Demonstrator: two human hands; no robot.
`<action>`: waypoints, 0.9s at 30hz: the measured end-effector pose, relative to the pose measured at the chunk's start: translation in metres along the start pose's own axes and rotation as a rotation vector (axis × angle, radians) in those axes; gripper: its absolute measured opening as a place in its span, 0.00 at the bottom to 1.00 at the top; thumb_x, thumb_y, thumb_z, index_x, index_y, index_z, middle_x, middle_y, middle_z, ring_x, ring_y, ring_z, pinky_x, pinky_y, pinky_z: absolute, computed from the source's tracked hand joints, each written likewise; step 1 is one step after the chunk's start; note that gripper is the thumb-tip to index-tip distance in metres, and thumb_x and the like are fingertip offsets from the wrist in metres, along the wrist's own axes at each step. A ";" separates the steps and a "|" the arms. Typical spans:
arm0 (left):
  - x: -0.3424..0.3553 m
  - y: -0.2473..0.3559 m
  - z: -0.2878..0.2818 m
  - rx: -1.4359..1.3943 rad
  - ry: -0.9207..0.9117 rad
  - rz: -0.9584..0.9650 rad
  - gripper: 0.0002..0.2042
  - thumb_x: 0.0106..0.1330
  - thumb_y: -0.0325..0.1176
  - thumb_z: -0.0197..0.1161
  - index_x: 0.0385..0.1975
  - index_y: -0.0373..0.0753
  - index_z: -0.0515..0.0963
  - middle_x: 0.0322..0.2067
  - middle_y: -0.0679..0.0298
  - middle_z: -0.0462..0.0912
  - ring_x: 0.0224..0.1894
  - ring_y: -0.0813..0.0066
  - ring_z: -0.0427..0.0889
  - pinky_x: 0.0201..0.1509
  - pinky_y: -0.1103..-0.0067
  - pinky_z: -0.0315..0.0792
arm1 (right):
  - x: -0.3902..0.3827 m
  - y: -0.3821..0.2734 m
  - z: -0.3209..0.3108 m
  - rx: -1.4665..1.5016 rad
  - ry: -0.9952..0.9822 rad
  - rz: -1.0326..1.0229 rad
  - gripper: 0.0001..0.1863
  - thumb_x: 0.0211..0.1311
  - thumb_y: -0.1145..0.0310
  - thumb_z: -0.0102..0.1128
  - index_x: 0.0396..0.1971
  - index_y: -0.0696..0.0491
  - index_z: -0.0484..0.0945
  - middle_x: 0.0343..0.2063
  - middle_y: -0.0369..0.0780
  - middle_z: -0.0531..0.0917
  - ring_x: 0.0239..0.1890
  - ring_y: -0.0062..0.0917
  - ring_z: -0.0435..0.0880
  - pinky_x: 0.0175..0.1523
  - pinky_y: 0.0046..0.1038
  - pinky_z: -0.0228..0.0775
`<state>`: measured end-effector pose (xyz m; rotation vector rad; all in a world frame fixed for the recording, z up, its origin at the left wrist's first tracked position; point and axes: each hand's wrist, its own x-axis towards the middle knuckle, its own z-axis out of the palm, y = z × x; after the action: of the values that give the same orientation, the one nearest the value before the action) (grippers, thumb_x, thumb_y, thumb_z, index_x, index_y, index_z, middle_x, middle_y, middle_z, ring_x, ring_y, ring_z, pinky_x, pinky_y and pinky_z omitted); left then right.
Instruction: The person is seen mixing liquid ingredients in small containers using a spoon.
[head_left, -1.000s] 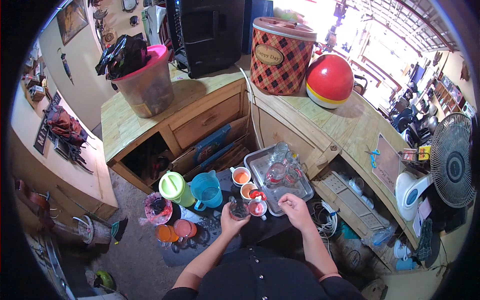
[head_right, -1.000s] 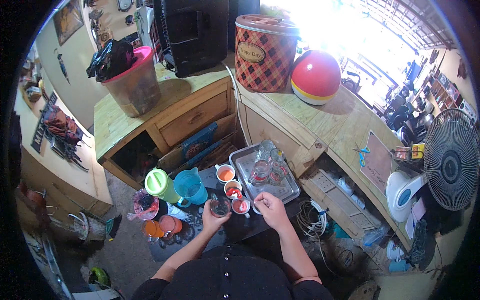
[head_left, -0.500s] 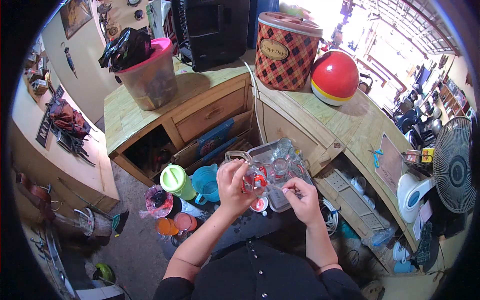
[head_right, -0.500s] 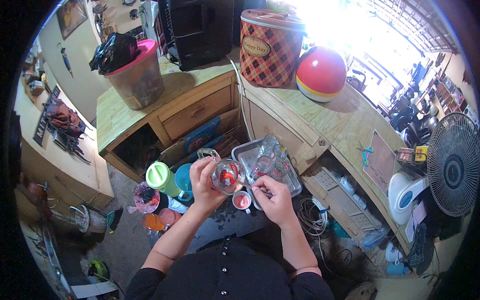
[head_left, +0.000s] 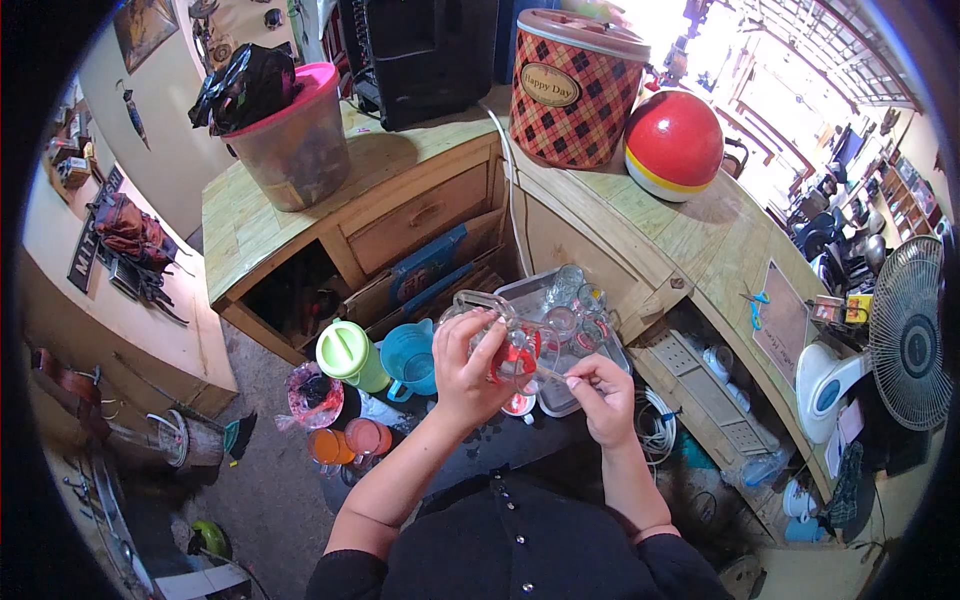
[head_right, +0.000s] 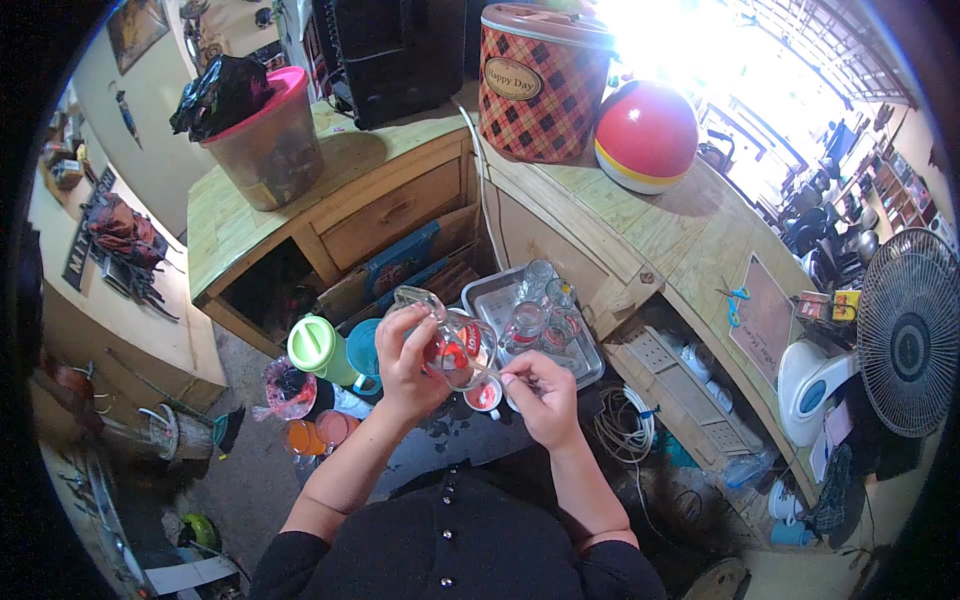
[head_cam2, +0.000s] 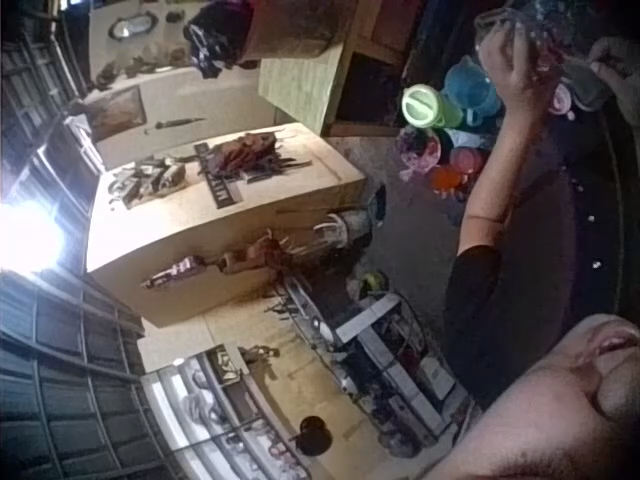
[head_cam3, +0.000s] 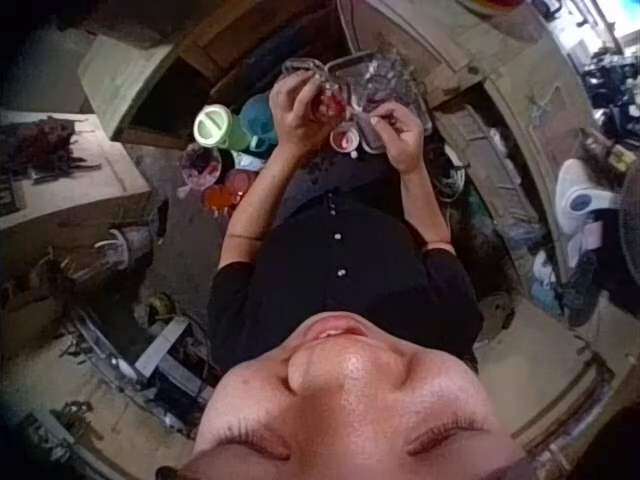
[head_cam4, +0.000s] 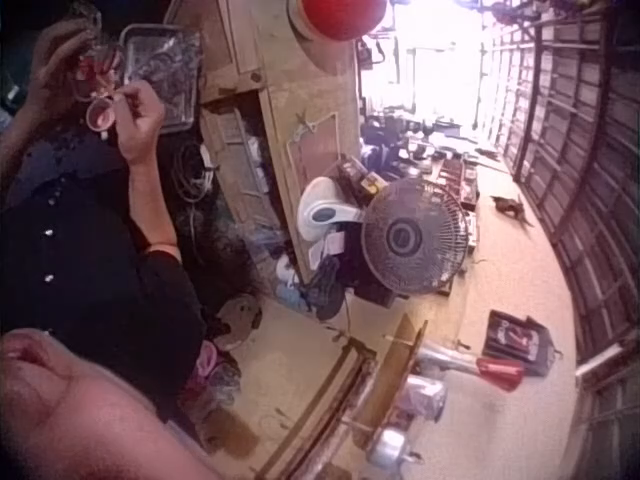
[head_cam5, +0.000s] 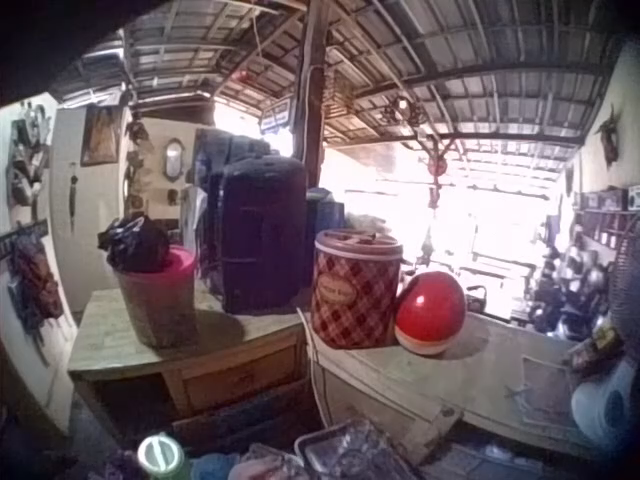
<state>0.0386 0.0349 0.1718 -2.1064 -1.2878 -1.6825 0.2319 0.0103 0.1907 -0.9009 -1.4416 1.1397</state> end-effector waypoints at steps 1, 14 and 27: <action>-0.001 -0.002 -0.001 0.004 0.004 -0.011 0.32 0.34 0.35 0.75 0.46 0.44 0.72 0.46 0.58 0.73 0.48 0.56 0.74 0.51 0.62 0.67 | -0.001 0.000 -0.001 0.110 0.026 0.042 0.02 0.56 0.81 0.55 0.28 0.59 0.75 0.22 0.31 0.76 0.24 0.09 0.71 0.29 0.14 0.59; -0.024 -0.014 -0.002 0.164 0.117 0.182 0.27 0.42 0.34 0.72 0.46 0.45 0.72 0.46 0.60 0.74 0.51 0.59 0.72 0.53 0.63 0.66 | -0.012 -0.003 0.021 0.317 0.004 0.263 0.03 0.60 0.80 0.53 0.32 0.59 0.75 0.25 0.30 0.75 0.27 0.08 0.71 0.32 0.13 0.59; -0.017 -0.008 -0.008 0.064 0.069 0.063 0.32 0.39 0.36 0.75 0.49 0.45 0.70 0.45 0.59 0.72 0.48 0.57 0.73 0.51 0.63 0.66 | -0.020 -0.008 0.018 0.059 0.070 0.149 0.02 0.60 0.79 0.55 0.32 0.59 0.76 0.25 0.31 0.77 0.26 0.07 0.71 0.31 0.12 0.59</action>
<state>0.0272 0.0263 0.1575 -2.0135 -1.2257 -1.6508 0.2177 -0.0142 0.1925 -1.0098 -1.2947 1.2422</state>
